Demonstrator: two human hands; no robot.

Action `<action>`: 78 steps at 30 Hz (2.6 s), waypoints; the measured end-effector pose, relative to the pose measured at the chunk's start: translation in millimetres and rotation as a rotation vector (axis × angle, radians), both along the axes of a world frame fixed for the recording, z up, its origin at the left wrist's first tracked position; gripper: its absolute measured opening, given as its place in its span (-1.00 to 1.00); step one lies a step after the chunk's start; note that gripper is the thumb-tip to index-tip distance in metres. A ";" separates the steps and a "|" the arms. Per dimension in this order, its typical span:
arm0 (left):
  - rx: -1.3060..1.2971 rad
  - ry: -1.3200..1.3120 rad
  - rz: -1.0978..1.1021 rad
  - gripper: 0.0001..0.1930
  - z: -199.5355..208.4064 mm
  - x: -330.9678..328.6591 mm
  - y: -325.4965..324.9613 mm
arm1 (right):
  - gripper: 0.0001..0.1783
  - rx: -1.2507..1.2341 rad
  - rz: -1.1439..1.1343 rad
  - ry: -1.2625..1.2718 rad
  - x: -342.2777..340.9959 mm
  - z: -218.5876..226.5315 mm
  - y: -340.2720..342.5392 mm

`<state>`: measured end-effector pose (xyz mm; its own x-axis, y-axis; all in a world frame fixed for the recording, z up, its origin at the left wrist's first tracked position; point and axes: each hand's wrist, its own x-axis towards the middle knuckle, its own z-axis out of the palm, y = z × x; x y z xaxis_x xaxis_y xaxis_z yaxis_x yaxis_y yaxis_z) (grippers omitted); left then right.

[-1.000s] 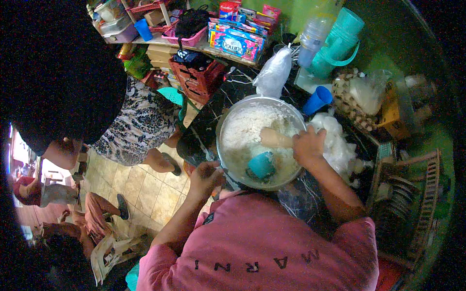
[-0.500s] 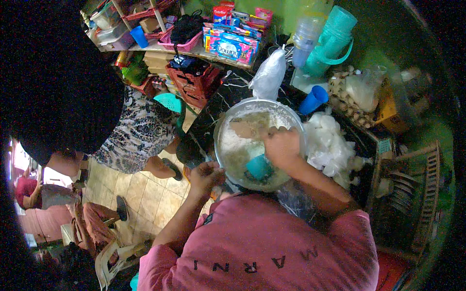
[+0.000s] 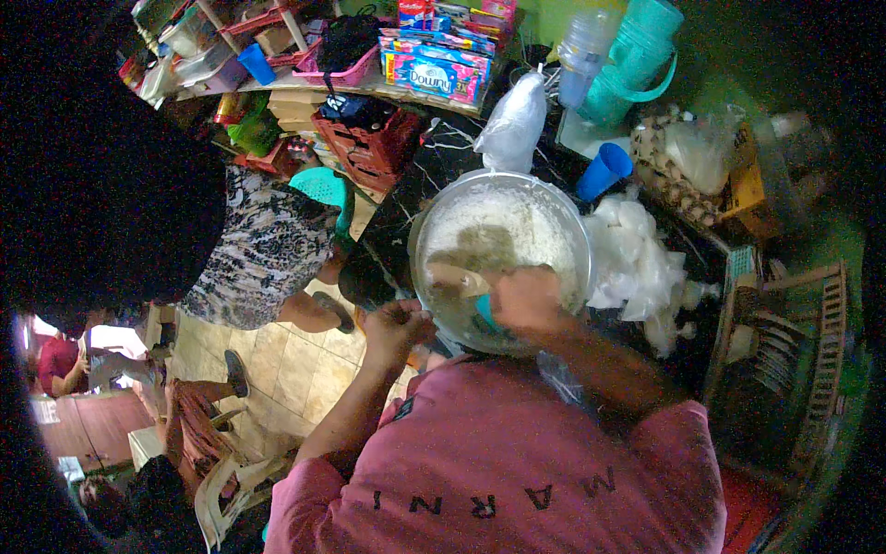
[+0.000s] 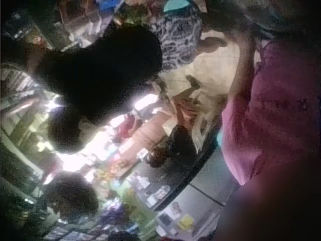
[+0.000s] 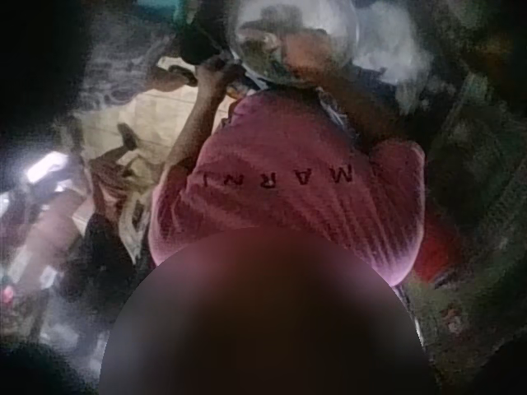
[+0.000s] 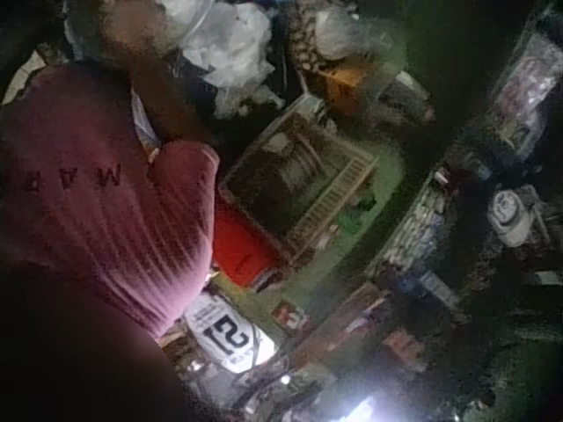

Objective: The person scoops a white food substance from a large metal bowl into small plastic bags using a blue scoop and a wooden spatula. They seal each bag and place it on the counter. The person then moves to the kitchen area and handles a red gas cylinder.

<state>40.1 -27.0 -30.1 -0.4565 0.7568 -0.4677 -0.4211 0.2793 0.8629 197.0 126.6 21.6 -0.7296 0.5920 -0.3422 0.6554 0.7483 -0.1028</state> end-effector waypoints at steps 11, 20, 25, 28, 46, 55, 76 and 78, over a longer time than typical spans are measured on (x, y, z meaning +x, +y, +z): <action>0.018 0.027 -0.047 -0.86 -6.6 -3.7 0.6 | -0.59 -0.080 0.111 0.302 33.9 -5.5 30.8; -0.032 -0.039 0.067 -0.60 7.1 -7.0 -11.1 | -0.65 -0.120 0.069 0.399 49.3 12.0 57.4; -0.052 0.014 0.056 -0.45 8.1 -6.3 -22.8 | -0.68 0.217 0.105 0.212 18.3 13.0 50.2; 0.094 0.293 -0.041 -0.21 -0.2 -0.2 -30.4 | -0.73 0.238 0.237 0.063 -1.1 6.4 36.9; 0.078 1.092 -0.285 0.23 2.4 0.0 -30.6 | -0.70 0.018 0.371 0.236 30.2 20.9 35.6; 0.036 1.068 -0.253 0.21 2.5 -5.8 -29.9 | -0.69 -0.124 0.317 0.295 48.6 23.6 62.0; 0.162 0.699 0.165 -0.51 -2.4 -37.4 -7.8 | -0.71 -0.741 0.297 0.658 121.8 173.7 74.1; 0.096 1.051 0.146 -0.83 15.6 -42.7 -4.2 | -0.72 -0.735 0.425 0.789 124.3 203.5 57.7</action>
